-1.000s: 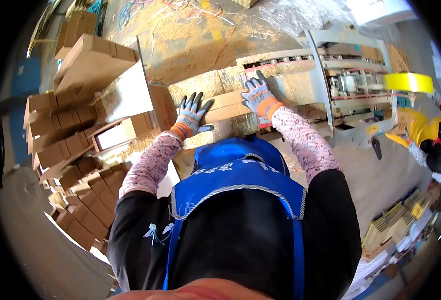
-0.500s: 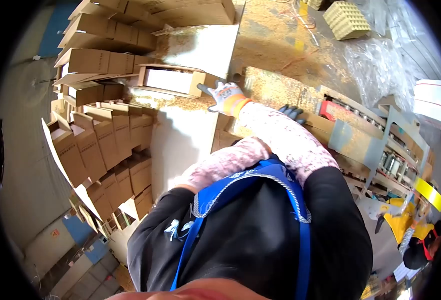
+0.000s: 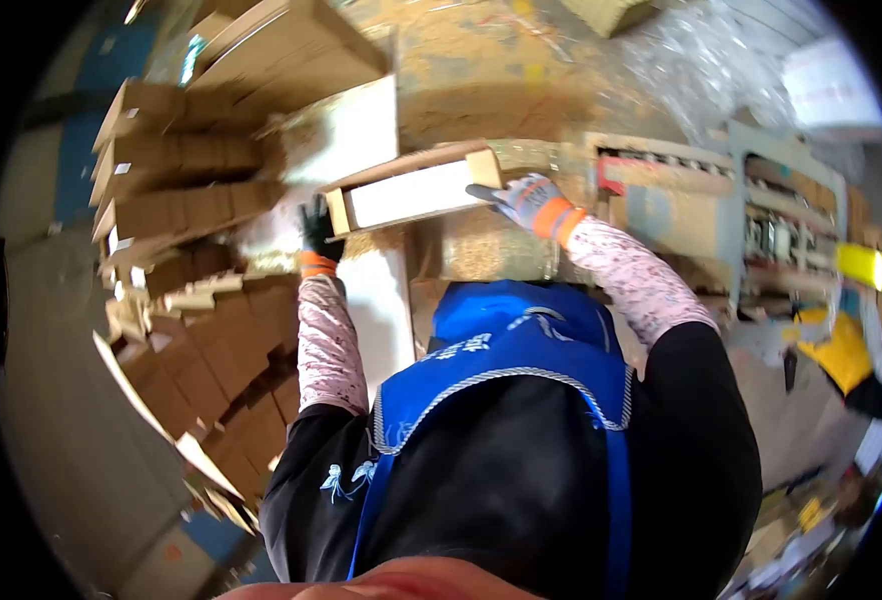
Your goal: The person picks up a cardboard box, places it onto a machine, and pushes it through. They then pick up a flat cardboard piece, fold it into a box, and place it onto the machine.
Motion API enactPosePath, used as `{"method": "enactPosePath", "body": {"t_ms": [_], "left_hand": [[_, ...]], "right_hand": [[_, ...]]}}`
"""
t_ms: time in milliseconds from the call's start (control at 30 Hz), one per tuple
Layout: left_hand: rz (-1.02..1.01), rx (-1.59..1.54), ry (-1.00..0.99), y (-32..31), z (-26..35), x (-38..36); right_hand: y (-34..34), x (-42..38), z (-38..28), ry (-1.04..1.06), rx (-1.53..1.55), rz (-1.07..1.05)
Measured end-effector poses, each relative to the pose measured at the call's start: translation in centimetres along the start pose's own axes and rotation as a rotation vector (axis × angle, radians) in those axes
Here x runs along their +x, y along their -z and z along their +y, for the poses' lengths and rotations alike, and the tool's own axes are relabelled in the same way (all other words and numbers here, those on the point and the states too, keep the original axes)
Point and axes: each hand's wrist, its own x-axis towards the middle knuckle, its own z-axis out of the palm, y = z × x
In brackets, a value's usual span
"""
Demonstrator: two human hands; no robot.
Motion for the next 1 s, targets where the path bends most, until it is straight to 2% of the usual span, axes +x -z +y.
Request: {"method": "enactPosePath", "body": {"t_ms": [67, 100, 133, 167, 200, 267, 300, 333, 400, 433, 467, 533, 567, 600, 667, 733, 767, 800, 867, 933, 1000], "left_hand": [[-0.147, -0.063, -0.364, -5.4, 6.0, 2.1], [-0.221, -0.596, 0.145, -7.0, 11.2, 3.1], [-0.294, -1.083, 0.698, -8.5, 15.6, 3.7], [-0.286, -1.106, 0.578, -11.7, 15.0, 3.0], [-0.380, -1.100, 0.650, -12.2, 16.6, 2.5], [-0.222, -1.189, 0.582, -15.5, 13.5, 1.0], [-0.201, -1.253, 0.541, -15.4, 13.6, 1.0], [-0.228, -1.189, 0.466, -15.4, 13.5, 1.5], [-0.323, -1.028, 0.453, -14.4, 13.9, 2.6], [-0.399, -1.023, 0.416, -13.6, 15.7, 3.3], [-0.401, -1.021, 0.416, -13.7, 15.8, 3.7], [-0.460, -0.770, 0.240, -13.6, 16.4, 4.8], [-0.447, -0.316, 0.056, -13.5, 16.7, 5.0], [-0.499, 0.226, -0.184, -10.6, 23.3, 5.5], [-0.685, 0.317, -0.297, -10.8, 25.1, 5.4], [-0.764, 0.245, -0.257, -10.7, 27.2, 3.3], [-0.770, 0.516, -0.454, -10.9, 27.6, 2.1], [-0.696, 0.634, -0.523, -10.6, 28.9, 0.5], [-0.567, 0.576, -0.553, -12.3, 26.7, -0.7], [-0.519, 0.541, -0.531, -13.2, 26.9, -0.3], [-0.401, 0.484, -0.549, -14.5, 27.7, -0.1]], "right_hand": [[1.1, -6.4, 2.3, -0.089, 0.001, -0.083], [1.4, -8.9, 3.3, -0.138, -0.006, -0.080], [1.6, -11.3, 4.0, -0.219, -0.001, -0.164], [1.8, -13.2, 4.4, -0.293, 0.010, -0.249], [1.0, -14.3, 4.5, -0.324, 0.012, -0.246], [-1.4, -14.7, 4.6, -0.293, -0.155, -0.173], [0.2, -13.5, 3.4, -0.401, -0.226, -0.373], [0.7, -13.8, 3.6, -0.416, -0.219, -0.366], [0.9, -14.6, 3.4, -0.424, -0.302, -0.049], [1.0, -14.9, 3.5, -0.490, -0.271, -0.173], [1.1, -15.1, 3.9, -0.492, -0.268, -0.172], [2.3, -15.2, 4.9, -0.391, -0.147, -0.069], [2.8, -14.7, 5.1, -0.496, -0.016, -0.304], [1.8, -14.6, 5.4, -0.491, -0.012, -0.304], [-0.6, -14.1, 6.3, -0.472, -0.157, -0.228], [-0.5, -13.9, 6.0, -0.485, -0.188, -0.163], [-0.6, -13.8, 5.9, -0.447, -0.166, -0.147], [-0.7, -13.7, 5.6, -0.407, -0.142, -0.134], [-0.6, -14.0, 4.8, -0.332, -0.162, -0.166], [-0.7, -13.5, 4.3, -0.311, -0.313, 0.089], [-0.8, -14.1, 4.1, -0.340, -0.267, 0.006]]}}
